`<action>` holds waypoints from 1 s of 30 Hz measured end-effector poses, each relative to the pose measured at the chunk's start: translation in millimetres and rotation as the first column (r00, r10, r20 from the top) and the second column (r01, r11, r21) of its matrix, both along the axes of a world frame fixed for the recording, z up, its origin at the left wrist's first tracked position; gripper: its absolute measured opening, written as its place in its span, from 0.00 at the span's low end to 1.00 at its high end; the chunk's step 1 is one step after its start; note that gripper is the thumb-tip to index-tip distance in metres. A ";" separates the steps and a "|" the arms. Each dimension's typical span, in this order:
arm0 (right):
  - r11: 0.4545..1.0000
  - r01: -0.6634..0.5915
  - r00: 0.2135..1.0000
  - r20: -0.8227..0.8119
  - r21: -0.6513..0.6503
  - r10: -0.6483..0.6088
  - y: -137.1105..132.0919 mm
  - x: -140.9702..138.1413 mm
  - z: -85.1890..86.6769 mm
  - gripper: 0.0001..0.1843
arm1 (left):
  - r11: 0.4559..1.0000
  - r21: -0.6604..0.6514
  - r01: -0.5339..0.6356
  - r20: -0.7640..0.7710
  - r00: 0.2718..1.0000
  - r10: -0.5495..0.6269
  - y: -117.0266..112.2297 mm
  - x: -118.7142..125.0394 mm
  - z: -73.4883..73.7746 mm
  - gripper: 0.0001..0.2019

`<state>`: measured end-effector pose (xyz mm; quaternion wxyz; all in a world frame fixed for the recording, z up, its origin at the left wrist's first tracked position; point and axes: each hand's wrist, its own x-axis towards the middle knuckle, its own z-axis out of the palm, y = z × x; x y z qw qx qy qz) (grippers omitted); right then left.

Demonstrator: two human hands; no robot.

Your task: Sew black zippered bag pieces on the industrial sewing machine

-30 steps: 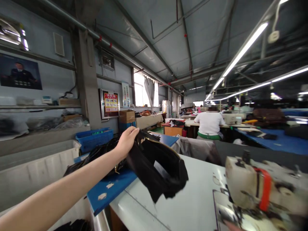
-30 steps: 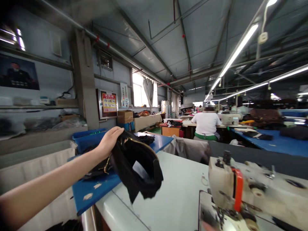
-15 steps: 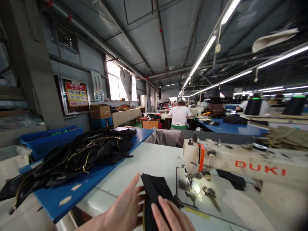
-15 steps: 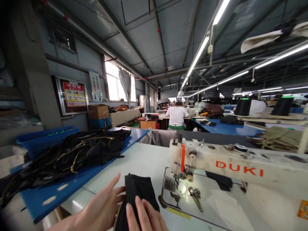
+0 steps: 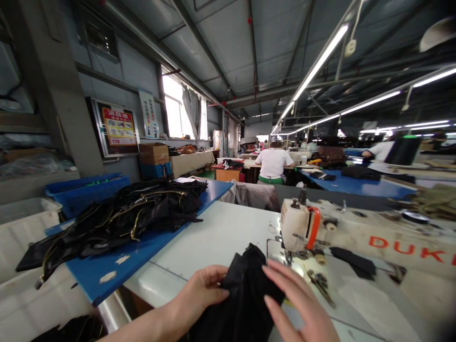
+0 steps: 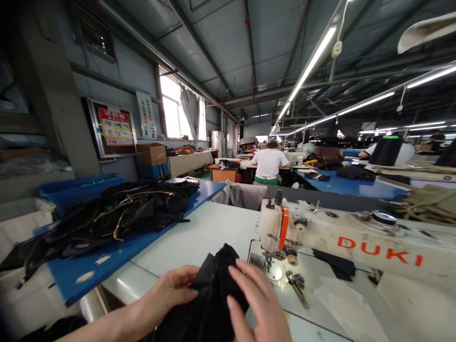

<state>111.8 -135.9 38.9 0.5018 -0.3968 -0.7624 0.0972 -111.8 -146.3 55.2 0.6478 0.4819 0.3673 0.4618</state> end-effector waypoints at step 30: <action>0.302 -0.571 0.783 -0.617 -0.764 -0.080 19.6 -20.4 25.6 0.22 | 0.929 0.364 0.065 -0.393 0.915 0.091 -8.0 25.6 23.2 0.06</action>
